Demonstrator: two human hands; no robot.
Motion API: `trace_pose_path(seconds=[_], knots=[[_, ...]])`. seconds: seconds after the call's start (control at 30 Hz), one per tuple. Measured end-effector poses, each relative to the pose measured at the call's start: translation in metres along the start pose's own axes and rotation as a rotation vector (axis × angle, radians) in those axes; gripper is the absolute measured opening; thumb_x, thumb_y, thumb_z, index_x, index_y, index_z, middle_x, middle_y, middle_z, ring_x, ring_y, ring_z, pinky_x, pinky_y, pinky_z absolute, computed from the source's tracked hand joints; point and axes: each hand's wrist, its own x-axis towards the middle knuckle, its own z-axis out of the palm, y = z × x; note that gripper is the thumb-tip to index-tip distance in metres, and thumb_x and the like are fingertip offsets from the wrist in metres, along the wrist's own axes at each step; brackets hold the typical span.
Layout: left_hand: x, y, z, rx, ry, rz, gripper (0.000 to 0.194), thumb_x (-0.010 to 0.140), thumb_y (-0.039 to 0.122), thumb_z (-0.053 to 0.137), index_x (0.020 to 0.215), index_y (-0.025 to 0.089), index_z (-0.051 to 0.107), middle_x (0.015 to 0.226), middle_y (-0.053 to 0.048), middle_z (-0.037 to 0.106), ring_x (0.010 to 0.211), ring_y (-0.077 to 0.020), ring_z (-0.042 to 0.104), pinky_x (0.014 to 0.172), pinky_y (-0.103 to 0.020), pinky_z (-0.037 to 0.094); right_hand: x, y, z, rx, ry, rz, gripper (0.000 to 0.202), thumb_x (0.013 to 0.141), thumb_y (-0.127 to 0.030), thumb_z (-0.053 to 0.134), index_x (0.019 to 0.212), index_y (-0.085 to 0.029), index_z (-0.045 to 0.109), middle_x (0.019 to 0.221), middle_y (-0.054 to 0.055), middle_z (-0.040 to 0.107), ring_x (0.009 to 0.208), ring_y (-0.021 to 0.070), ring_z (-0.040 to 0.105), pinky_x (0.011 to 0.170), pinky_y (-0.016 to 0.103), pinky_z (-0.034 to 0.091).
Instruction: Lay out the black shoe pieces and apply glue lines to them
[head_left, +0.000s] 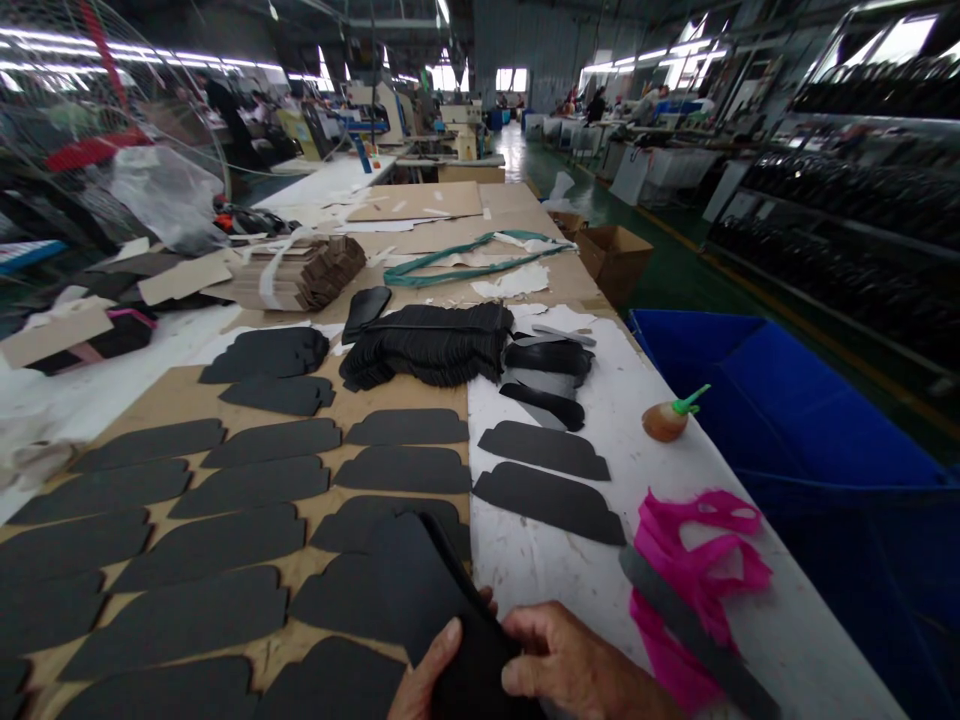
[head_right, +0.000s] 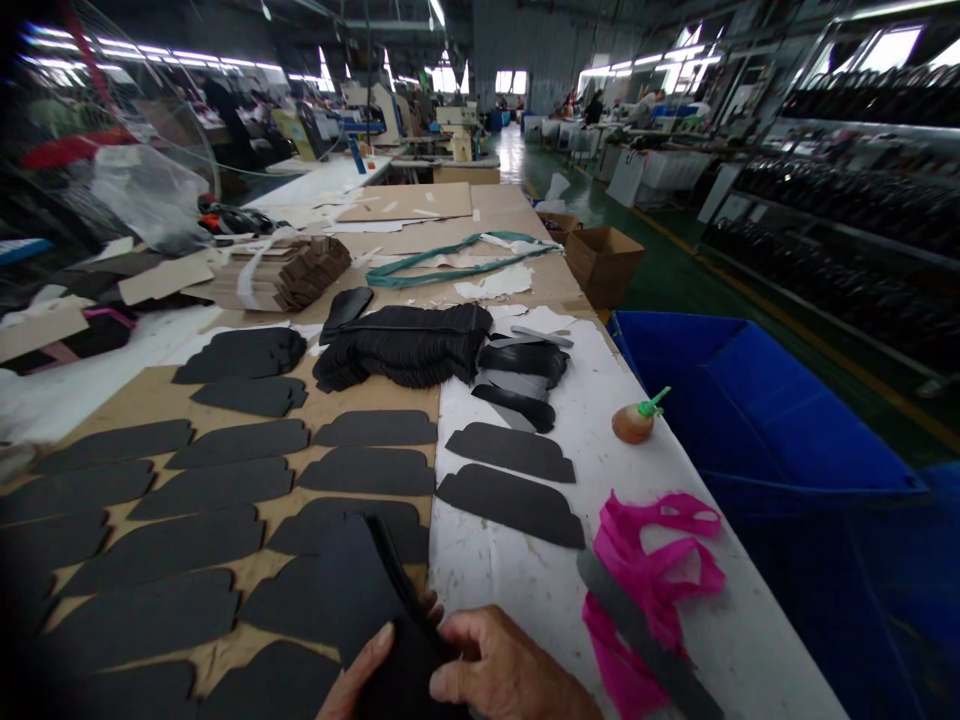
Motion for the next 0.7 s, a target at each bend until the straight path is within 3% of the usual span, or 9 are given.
trace_pose_path(seconds=[0.07, 0.23, 0.43, 0.6, 0.7], knots=[[-0.002, -0.002, 0.002, -0.006, -0.015, -0.060, 0.044, 0.067, 0.038, 0.066, 0.101, 0.010, 0.063, 0.090, -0.012, 0.068, 0.094, -0.0302, 0.060, 0.083, -0.041, 0.046, 0.003, 0.001, 0.008, 0.096, -0.015, 0.001, 0.030, 0.066, -0.025, 0.059, 0.095, -0.017, 0.062, 0.089, 0.001, 0.062, 0.078, 0.0153, 0.055, 0.065, 0.022, 0.040], [-0.001, 0.000, 0.000, -0.033, -0.007, -0.149, 0.042, 0.069, 0.036, 0.064, 0.101, 0.008, 0.063, 0.089, -0.016, 0.068, 0.090, -0.0323, 0.062, 0.080, -0.043, 0.048, 0.006, 0.005, -0.001, 0.090, 0.136, -0.017, 0.025, 0.059, -0.029, 0.067, 0.079, -0.015, 0.059, 0.072, -0.002, 0.055, 0.068, 0.0120, 0.049, 0.054, 0.018, 0.035], [-0.005, 0.000, 0.001, -0.073, 0.091, 0.037, 0.045, 0.070, 0.017, 0.064, 0.113, 0.011, 0.055, 0.098, -0.014, 0.067, 0.091, -0.0282, 0.063, 0.080, -0.039, 0.050, 0.005, 0.013, -0.013, 0.108, 0.084, -0.042, 0.021, 0.070, -0.034, 0.054, 0.065, -0.014, 0.054, 0.052, -0.006, 0.039, 0.045, 0.0050, 0.034, 0.042, 0.017, 0.026], [-0.007, -0.003, 0.004, -0.031, 0.149, 0.166, 0.055, 0.069, 0.010, 0.065, 0.120, 0.013, 0.045, 0.103, -0.014, 0.065, 0.090, -0.0273, 0.063, 0.079, -0.038, 0.051, 0.011, 0.020, -0.017, 0.088, 0.199, -0.075, 0.020, 0.068, -0.033, 0.057, 0.064, -0.014, 0.054, 0.055, -0.004, 0.042, 0.051, 0.0066, 0.035, 0.048, 0.019, 0.029], [-0.006, -0.002, -0.001, 0.030, 0.286, 0.202, 0.061, 0.065, 0.008, 0.068, 0.121, 0.014, 0.043, 0.098, -0.014, 0.066, 0.085, -0.0278, 0.064, 0.075, -0.039, 0.053, 0.010, 0.025, -0.032, 0.035, 0.268, -0.094, 0.021, 0.071, -0.034, 0.054, 0.072, -0.013, 0.060, 0.060, -0.002, 0.048, 0.058, 0.0097, 0.042, 0.055, 0.021, 0.034]])
